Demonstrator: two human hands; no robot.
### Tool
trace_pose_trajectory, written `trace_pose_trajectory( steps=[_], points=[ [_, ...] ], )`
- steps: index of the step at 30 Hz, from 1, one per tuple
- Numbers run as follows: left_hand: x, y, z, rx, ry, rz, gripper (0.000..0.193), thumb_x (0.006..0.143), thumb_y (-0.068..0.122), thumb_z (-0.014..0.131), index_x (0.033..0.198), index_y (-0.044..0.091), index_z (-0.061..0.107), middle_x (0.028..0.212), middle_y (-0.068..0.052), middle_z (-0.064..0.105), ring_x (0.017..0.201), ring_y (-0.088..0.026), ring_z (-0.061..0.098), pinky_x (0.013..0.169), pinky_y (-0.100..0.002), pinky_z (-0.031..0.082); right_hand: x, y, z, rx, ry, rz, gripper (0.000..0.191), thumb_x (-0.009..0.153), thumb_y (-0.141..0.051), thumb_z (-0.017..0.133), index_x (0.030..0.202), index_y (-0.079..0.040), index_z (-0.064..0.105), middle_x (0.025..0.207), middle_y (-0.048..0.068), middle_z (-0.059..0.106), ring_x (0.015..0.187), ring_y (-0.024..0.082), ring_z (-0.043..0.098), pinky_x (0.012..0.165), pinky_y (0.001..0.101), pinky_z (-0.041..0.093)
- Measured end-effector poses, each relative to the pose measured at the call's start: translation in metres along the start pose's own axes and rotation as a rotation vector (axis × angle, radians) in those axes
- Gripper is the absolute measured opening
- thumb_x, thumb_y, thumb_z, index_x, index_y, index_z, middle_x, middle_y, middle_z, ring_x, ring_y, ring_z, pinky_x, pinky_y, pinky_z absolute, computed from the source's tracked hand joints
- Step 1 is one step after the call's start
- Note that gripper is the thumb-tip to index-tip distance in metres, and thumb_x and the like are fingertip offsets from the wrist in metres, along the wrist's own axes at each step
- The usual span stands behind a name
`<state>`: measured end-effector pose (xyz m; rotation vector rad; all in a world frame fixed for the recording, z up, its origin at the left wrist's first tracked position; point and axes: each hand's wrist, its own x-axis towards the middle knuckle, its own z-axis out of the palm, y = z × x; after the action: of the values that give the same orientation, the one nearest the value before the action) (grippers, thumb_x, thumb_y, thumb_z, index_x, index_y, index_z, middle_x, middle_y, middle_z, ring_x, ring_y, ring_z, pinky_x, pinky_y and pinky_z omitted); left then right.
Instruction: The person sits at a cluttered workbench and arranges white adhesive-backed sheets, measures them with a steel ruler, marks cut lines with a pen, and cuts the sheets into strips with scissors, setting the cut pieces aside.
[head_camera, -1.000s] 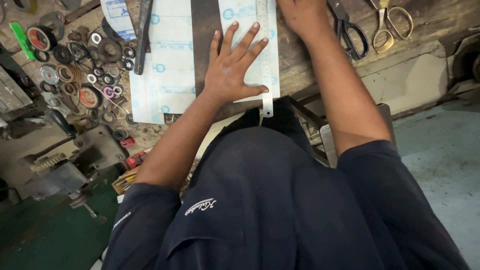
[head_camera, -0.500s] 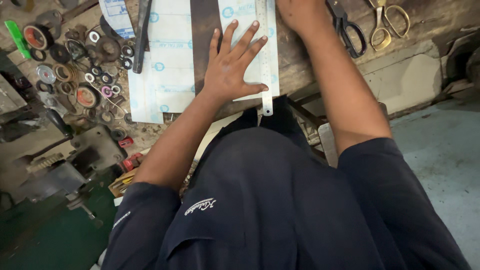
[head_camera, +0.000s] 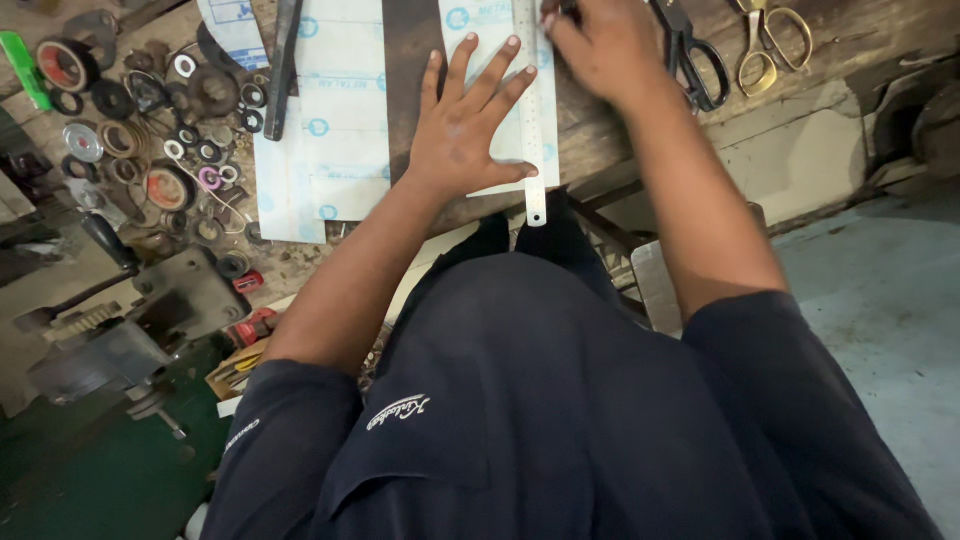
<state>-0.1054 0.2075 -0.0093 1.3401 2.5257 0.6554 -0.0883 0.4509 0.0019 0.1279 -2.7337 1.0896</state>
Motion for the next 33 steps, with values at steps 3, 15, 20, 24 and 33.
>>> trace_pose_trajectory(
  steps=[3, 15, 20, 24, 33],
  points=[
    [-0.001, -0.003, 0.001, 0.000, 0.006, 0.000, 0.108, 0.067, 0.067, 0.088, 0.157, 0.023, 0.047, 0.167, -0.006, 0.030, 0.153, -0.042, 0.019, 0.120, -0.070, 0.011, -0.024, -0.009, 0.002, -0.048, -0.004, -0.061, 0.018, 0.107, -0.023, 0.068, 0.116, -0.008, 0.069, 0.108, 0.015, 0.072, 0.099, 0.039, 0.068, 0.085, 0.0469, 0.052],
    [-0.006, -0.009, 0.014, 0.011, 0.065, 0.048, 0.109, 0.069, 0.069, 0.090, 0.158, 0.022, 0.049, 0.169, -0.007, 0.029, 0.154, -0.042, 0.018, 0.121, -0.071, 0.012, -0.106, -0.029, 0.006, 0.317, -0.164, 0.222, 0.016, 0.096, -0.012, 0.062, 0.105, 0.000, 0.068, 0.096, 0.015, 0.072, 0.092, 0.032, 0.073, 0.085, 0.0402, 0.055],
    [-0.006, -0.007, 0.017, 0.024, 0.087, 0.071, 0.109, 0.071, 0.068, 0.091, 0.159, 0.021, 0.048, 0.170, -0.006, 0.028, 0.155, -0.041, 0.017, 0.122, -0.070, 0.012, -0.131, -0.035, 0.006, 0.291, -0.131, 0.172, 0.016, 0.095, -0.012, 0.064, 0.105, -0.001, 0.069, 0.096, 0.016, 0.071, 0.091, 0.035, 0.070, 0.084, 0.0422, 0.054],
    [-0.009, -0.006, 0.017, 0.016, 0.070, 0.065, 0.109, 0.071, 0.066, 0.091, 0.160, 0.020, 0.048, 0.171, -0.006, 0.028, 0.155, -0.041, 0.017, 0.123, -0.069, 0.010, -0.146, -0.034, 0.008, 0.343, -0.169, 0.145, 0.014, 0.094, -0.014, 0.065, 0.102, -0.002, 0.068, 0.095, 0.015, 0.070, 0.087, 0.034, 0.069, 0.082, 0.0407, 0.054],
    [-0.013, 0.001, 0.006, 0.011, 0.043, 0.049, 0.109, 0.069, 0.066, 0.089, 0.159, 0.022, 0.046, 0.169, -0.007, 0.027, 0.154, -0.042, 0.015, 0.122, -0.069, 0.008, -0.159, -0.030, 0.006, 0.893, 0.179, 0.481, 0.009, 0.102, -0.004, 0.063, 0.110, -0.001, 0.062, 0.101, 0.005, 0.072, 0.094, 0.012, 0.071, 0.087, 0.0287, 0.058]
  ],
)
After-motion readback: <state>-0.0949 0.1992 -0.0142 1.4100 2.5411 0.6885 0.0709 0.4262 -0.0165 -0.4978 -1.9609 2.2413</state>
